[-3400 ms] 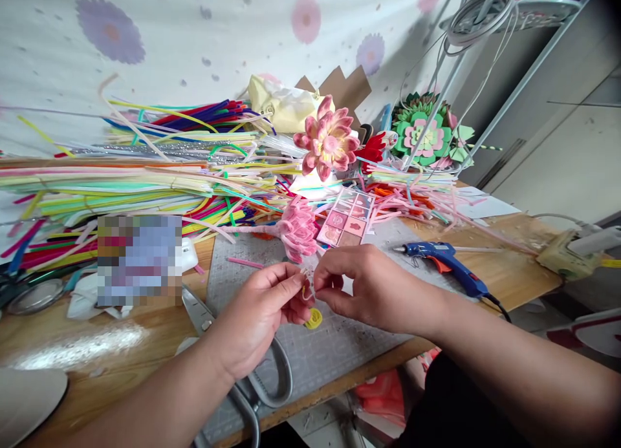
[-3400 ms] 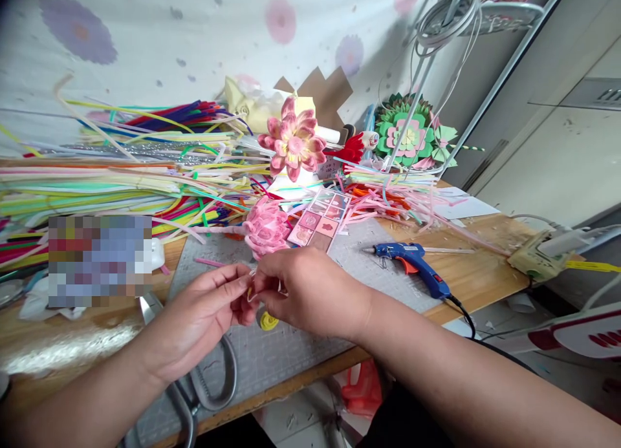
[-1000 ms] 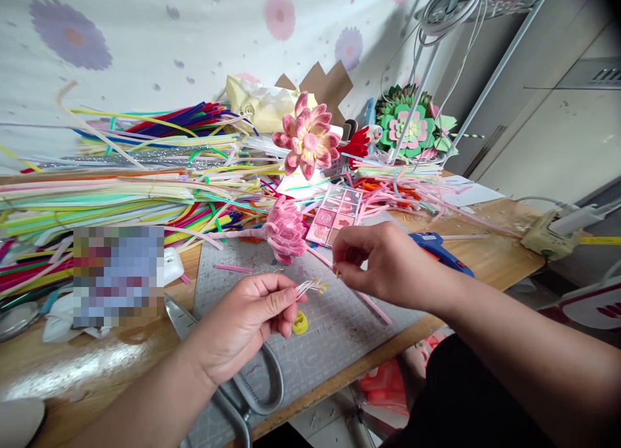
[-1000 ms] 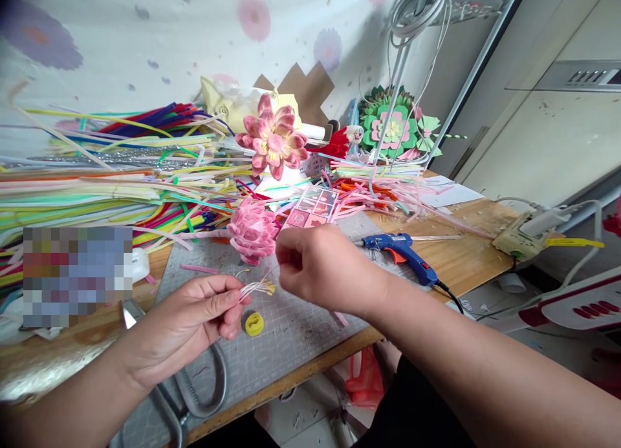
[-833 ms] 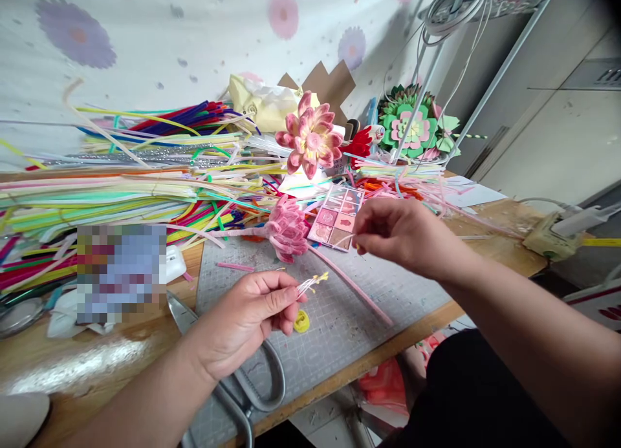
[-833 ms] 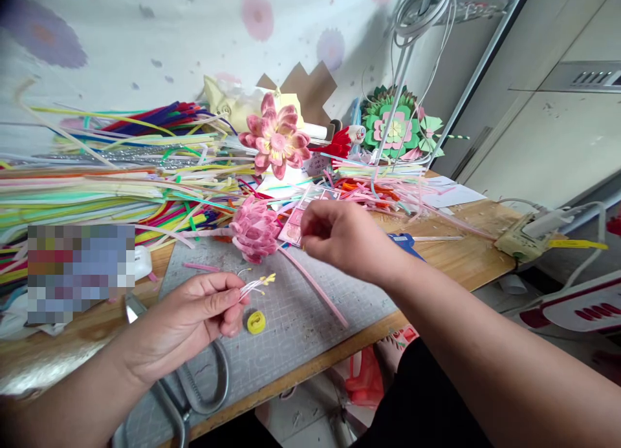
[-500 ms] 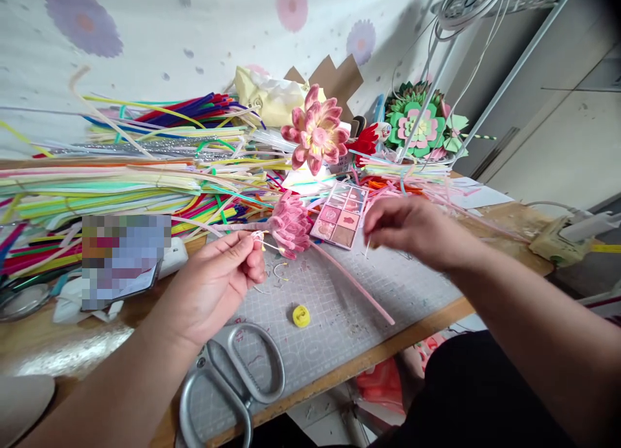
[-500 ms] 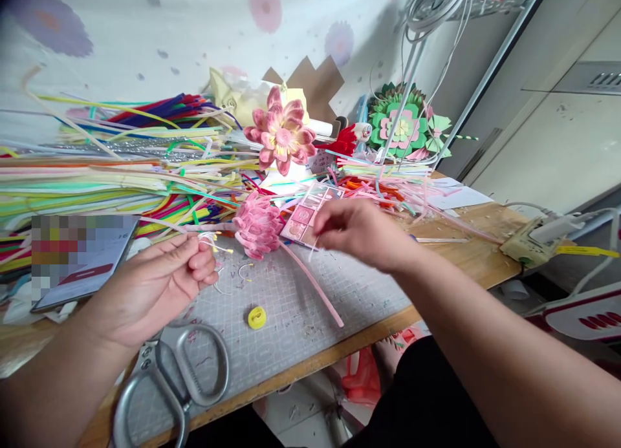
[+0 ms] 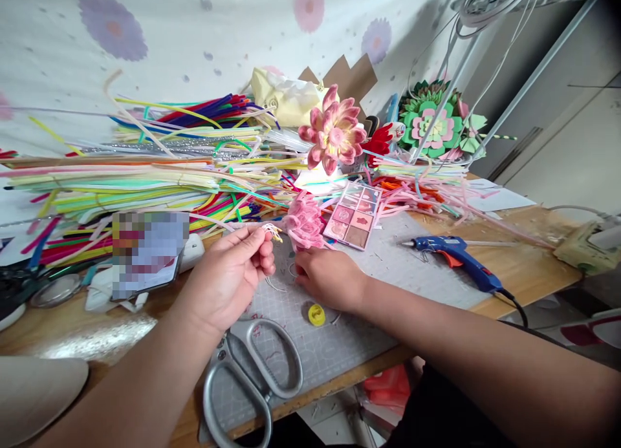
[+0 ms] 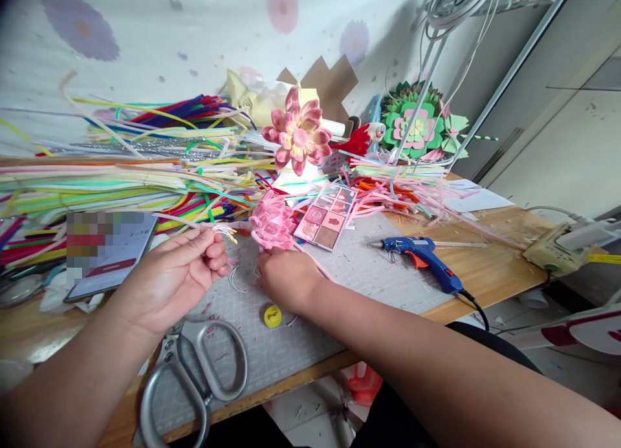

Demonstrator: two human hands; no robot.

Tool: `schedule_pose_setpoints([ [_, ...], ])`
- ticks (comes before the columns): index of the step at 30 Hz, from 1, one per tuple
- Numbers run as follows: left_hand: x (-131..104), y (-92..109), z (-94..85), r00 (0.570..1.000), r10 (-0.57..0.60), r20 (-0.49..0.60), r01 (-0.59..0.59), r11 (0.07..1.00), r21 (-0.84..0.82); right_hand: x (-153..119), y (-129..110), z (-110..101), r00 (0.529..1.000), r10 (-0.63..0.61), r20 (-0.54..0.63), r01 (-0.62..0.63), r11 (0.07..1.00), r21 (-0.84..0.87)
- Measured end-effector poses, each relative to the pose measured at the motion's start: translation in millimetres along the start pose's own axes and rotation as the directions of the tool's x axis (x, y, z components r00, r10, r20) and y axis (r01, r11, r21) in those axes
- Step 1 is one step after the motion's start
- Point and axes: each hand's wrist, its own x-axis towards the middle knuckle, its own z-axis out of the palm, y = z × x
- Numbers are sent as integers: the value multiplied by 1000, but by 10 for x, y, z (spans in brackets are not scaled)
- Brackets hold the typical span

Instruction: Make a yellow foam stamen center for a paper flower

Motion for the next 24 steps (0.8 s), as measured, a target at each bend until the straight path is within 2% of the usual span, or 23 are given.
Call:
schedule_pose_setpoints([
  [2,-2,6,1,999,20,-25,-20,1000,18,9,-4,5,1000,-2,13,2,1000,5],
  [5,-23,-31,0,999,46,-21,-45,997,66,-63,16,-149,998,-27,49,25,998,51],
  [8,-67,-117,20,1000,11,21,-14,991,130,-190,16,-414,996,-61,59,44,966,254],
  [10,-101,-178,49,999,-27,47,20,988,153,-263,1,-567,997,-69,45,35,851,523],
  [12,-131,-227,82,995,-59,85,46,988,146,-301,-8,-654,997,-75,34,26,683,730],
  [15,-167,-264,120,975,-129,183,116,990,82,-293,11,-665,995,-100,0,56,557,829],
  [17,-185,-270,133,954,-190,231,184,982,47,-269,38,-632,994,-88,-63,101,565,819],
  [20,-204,-265,136,939,-239,249,243,970,16,-252,69,-594,983,-49,-179,164,685,710],
  [24,-217,-257,127,925,-263,273,271,963,10,-273,93,-604,974,-41,-224,169,788,592],
])
